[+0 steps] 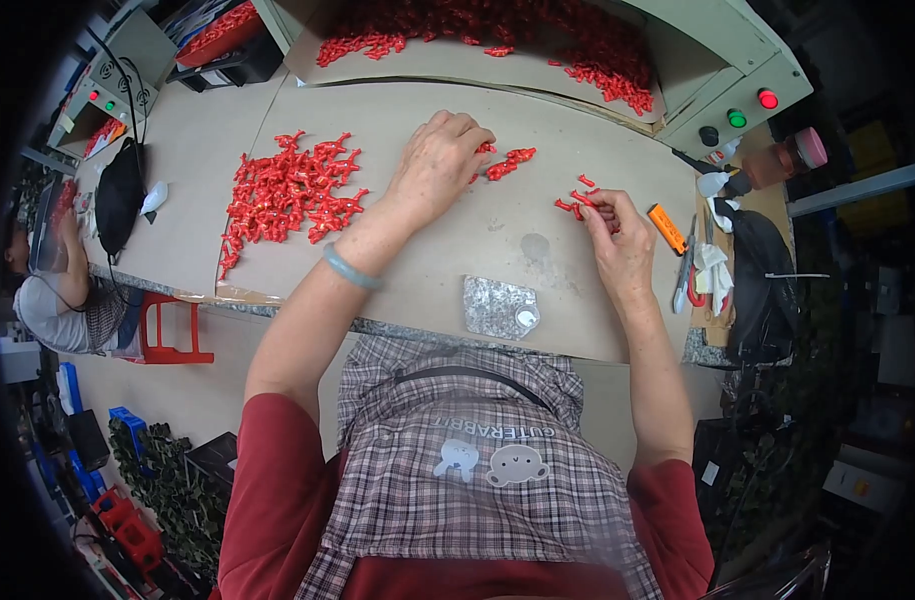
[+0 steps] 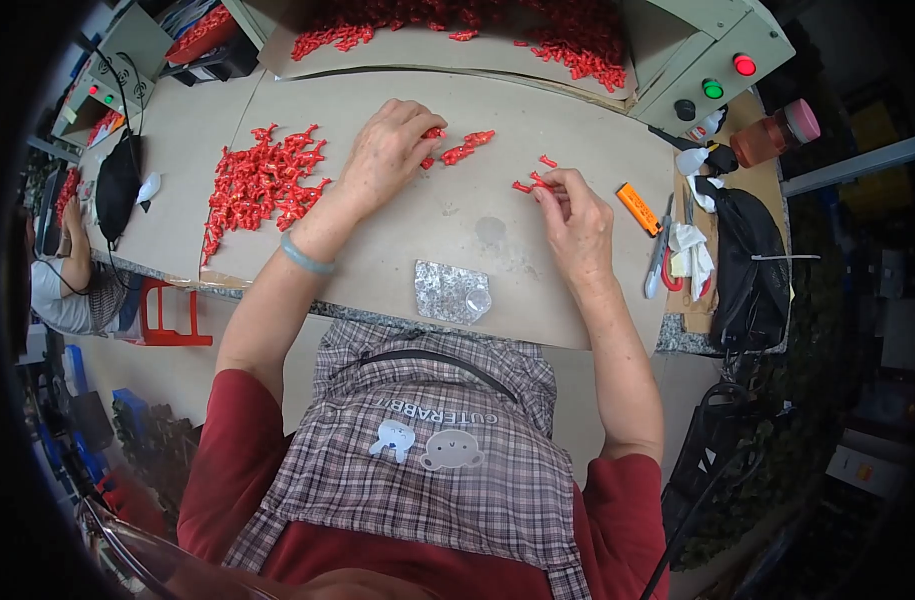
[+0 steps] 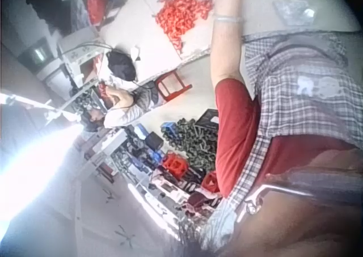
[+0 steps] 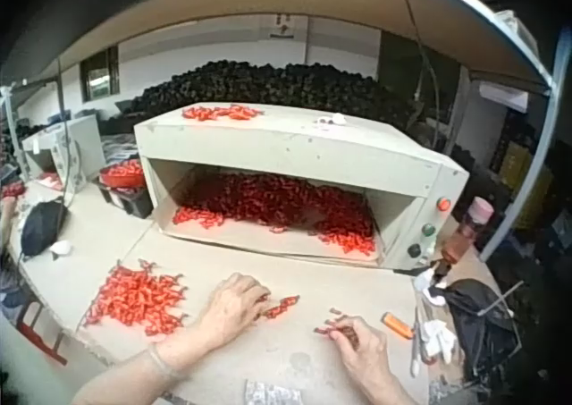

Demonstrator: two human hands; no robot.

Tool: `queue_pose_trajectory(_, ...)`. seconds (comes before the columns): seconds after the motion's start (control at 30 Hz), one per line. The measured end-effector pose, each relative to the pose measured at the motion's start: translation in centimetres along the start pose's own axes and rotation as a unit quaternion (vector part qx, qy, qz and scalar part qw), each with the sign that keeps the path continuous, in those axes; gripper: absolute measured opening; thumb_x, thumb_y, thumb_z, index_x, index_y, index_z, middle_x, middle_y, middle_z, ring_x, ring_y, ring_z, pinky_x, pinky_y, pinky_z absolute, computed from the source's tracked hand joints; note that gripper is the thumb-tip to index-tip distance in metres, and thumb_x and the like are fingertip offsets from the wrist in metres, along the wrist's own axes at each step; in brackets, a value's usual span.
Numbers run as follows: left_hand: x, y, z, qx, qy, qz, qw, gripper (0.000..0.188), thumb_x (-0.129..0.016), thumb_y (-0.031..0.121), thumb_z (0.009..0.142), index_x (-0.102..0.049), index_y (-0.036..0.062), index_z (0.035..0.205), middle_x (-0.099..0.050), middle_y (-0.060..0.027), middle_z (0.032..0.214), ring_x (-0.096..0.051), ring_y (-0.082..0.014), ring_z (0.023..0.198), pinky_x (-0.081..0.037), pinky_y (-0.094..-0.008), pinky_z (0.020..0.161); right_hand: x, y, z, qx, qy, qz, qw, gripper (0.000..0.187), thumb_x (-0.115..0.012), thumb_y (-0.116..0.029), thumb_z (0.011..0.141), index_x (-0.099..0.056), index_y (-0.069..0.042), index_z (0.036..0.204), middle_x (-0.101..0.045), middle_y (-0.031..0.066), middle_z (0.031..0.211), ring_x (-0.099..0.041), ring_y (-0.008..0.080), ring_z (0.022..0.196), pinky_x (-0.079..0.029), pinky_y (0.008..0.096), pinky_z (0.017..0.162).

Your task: The person assembles plastic toy figures by picking up toy bodies and limbs from the table, dipping pieces onto an adhesive pad, joining them together by hand, and wiping the toys with a cloth.

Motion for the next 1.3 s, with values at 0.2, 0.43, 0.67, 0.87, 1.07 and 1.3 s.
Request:
queue_pose_trajectory(0.2, 2.7, 3.0, -3.7, 0.163, -0.017, -0.265, 0.95, 0.017, -0.069, 0.009, 0.087, -0.065, 0.0016, 0.101, -0.065, -0.0061, 0.096, -0.062, -0.0163, 0.082, -0.051, -0.0274, 0.072, -0.1, 1.2, -3.3, -0.13, -0.055, 0.271, 0.952, 0.012, -0.067, -0.001, 0.089, -0.066, 0.001, 0.1, -0.068, 0.0027, 0.085, -0.059, 0.0074, 0.069, -0.049, 0.0214, 0.063)
queue_pose_trajectory(0.43, 1.5, 5.7, -8.9, 0.336, -0.073, -0.64, 0.687, 0.019, -0.07, 0.008, 0.088, -0.063, 0.0048, 0.106, -0.067, -0.0029, 0.092, -0.06, -0.0057, 0.074, -0.047, -0.0168, 0.064, 0.2, -1.4, -6.9, -0.171, -0.122, 0.329, 0.921, 0.012, -0.063, -0.003, 0.093, -0.07, 0.001, 0.102, -0.069, 0.0045, 0.091, -0.059, 0.0066, 0.071, -0.049, 0.0199, 0.063)
queue_pose_trajectory(0.67, 0.7, 7.1, -11.5, 0.342, -0.056, -0.694, 0.631, 0.015, -0.064, 0.0, 0.09, -0.061, -0.0002, 0.106, -0.069, -0.0137, 0.105, -0.067, -0.015, 0.088, -0.056, -0.025, 0.077, 0.3, -2.0, -9.3, -0.233, -0.139, 0.32, 0.908, 0.012, -0.063, -0.002, 0.093, -0.069, 0.001, 0.103, -0.069, 0.004, 0.087, -0.061, 0.0069, 0.073, -0.05, 0.02, 0.064)
queue_pose_trajectory(0.87, 0.4, 7.8, -13.0, 0.382, -0.084, -0.691, 0.608, 0.019, -0.061, -0.005, 0.091, -0.06, -0.0033, 0.11, -0.067, -0.013, 0.104, -0.069, -0.0186, 0.095, -0.057, -0.0283, 0.084, -0.1, -1.9, -10.2, -0.223, -0.156, 0.293, 0.916, 0.01, -0.063, -0.001, 0.092, -0.068, 0.0, 0.1, -0.069, 0.0034, 0.088, -0.061, 0.0066, 0.073, -0.05, 0.0207, 0.064)
queue_pose_trajectory(1.07, 0.6, 8.3, -13.6, 0.364, -0.102, -0.646, 0.663, 0.024, -0.056, -0.001, 0.095, -0.06, -0.0041, 0.119, -0.066, -0.0099, 0.103, -0.068, -0.0159, 0.094, -0.055, -0.0261, 0.086, 0.0, -4.2, -9.5, -0.087, -0.171, 0.107, 0.976, 0.01, -0.065, 0.001, 0.087, -0.068, 0.0, 0.096, -0.067, 0.0051, 0.084, -0.063, 0.0111, 0.071, -0.05, 0.0243, 0.063)
queue_pose_trajectory(1.3, 0.5, 8.7, -13.9, 0.377, -0.107, -0.672, 0.628, 0.023, -0.056, 0.001, 0.096, -0.057, -0.0028, 0.119, -0.065, -0.0111, 0.105, -0.068, -0.0174, 0.095, -0.055, -0.0263, 0.084, -0.2, -5.4, -9.3, -0.003, -0.176, 0.025, 0.984, 0.01, -0.067, 0.003, 0.083, -0.068, 0.0, 0.093, -0.065, 0.0105, 0.084, -0.065, 0.0209, 0.069, -0.051, 0.0298, 0.06)
Point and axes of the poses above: each hand's wrist, its own z-axis towards the middle knuckle, its own x-axis out of the back of the hand, y = z × x, the point moved 5 cm from there along z, towards the middle knuckle
